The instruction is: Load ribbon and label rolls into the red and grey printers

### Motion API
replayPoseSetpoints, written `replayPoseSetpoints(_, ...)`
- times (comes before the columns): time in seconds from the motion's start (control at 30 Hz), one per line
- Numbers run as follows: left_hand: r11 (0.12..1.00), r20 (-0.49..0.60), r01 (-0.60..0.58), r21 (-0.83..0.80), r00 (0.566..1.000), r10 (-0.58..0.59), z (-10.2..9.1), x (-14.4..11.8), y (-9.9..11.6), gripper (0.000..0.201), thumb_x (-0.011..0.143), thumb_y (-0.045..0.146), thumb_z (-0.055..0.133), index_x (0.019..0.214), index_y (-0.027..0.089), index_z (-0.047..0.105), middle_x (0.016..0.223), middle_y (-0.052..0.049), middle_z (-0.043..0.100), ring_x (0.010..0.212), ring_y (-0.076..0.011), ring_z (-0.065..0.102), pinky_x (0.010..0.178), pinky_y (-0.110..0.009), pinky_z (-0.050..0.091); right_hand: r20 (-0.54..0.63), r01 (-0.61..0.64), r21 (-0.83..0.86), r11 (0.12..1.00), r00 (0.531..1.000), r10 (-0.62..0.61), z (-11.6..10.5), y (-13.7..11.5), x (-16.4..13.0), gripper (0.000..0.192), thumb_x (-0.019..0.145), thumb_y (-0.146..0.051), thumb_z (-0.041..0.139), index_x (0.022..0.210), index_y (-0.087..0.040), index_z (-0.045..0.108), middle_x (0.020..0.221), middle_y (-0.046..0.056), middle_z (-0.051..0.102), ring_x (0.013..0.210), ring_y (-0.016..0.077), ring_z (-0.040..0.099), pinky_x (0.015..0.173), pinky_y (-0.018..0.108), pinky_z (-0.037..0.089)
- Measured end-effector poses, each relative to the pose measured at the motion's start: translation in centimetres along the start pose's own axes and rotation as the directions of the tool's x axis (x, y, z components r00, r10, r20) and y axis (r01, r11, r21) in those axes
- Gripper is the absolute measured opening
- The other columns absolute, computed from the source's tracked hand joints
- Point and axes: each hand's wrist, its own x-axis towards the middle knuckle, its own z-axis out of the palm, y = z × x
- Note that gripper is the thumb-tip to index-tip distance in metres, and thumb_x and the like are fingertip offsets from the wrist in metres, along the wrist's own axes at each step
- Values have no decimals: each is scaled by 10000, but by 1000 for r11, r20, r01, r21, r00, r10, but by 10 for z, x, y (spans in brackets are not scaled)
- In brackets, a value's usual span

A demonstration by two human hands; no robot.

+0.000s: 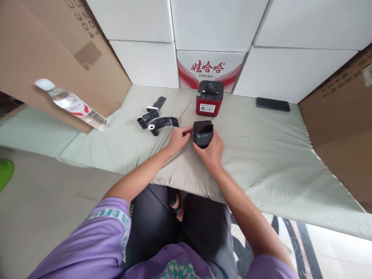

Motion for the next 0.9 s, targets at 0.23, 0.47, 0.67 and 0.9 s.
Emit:
replayPoseSetpoints(0.23,992,64,-50,114,997,43,-1,-1,3,496,934,42,559,1361,159,783,1351,-108,799,1229,-260,791,1128,-390,595,-42,29,-88,996,999,-33,8,14,-4,1048,701,-667,797,1536,-152,427,1447,264,612,1341,465,564,1133,689,443)
replayPoseSetpoints(0.47,990,114,-96,107,990,83,-2,-6,4,509,933,18,512,1342,138,792,1337,-126,799,1197,-242,773,1113,-356,583,-28,57,-114,992,998,-60,8,22,2,1141,666,-724,804,1552,-127,402,1399,258,598,1315,458,538,1137,674,433)
replayPoseSetpoints(0.67,990,149,-83,118,987,65,-5,-5,1,515,949,48,490,1332,194,801,1281,-96,801,1124,-223,759,1072,-372,571,6,85,-122,989,996,-85,8,31,6,1190,634,-740,818,1549,-110,388,1352,245,592,1284,443,532,1133,656,436)
replayPoseSetpoints(0.9,951,114,-64,303,993,31,-4,-3,0,540,921,38,541,1302,299,820,1240,-89,797,1275,-299,685,1142,-513,480,-18,103,-102,989,994,-106,11,34,7,1203,634,-761,803,1548,-88,405,1345,250,591,1288,449,529,1134,672,430)
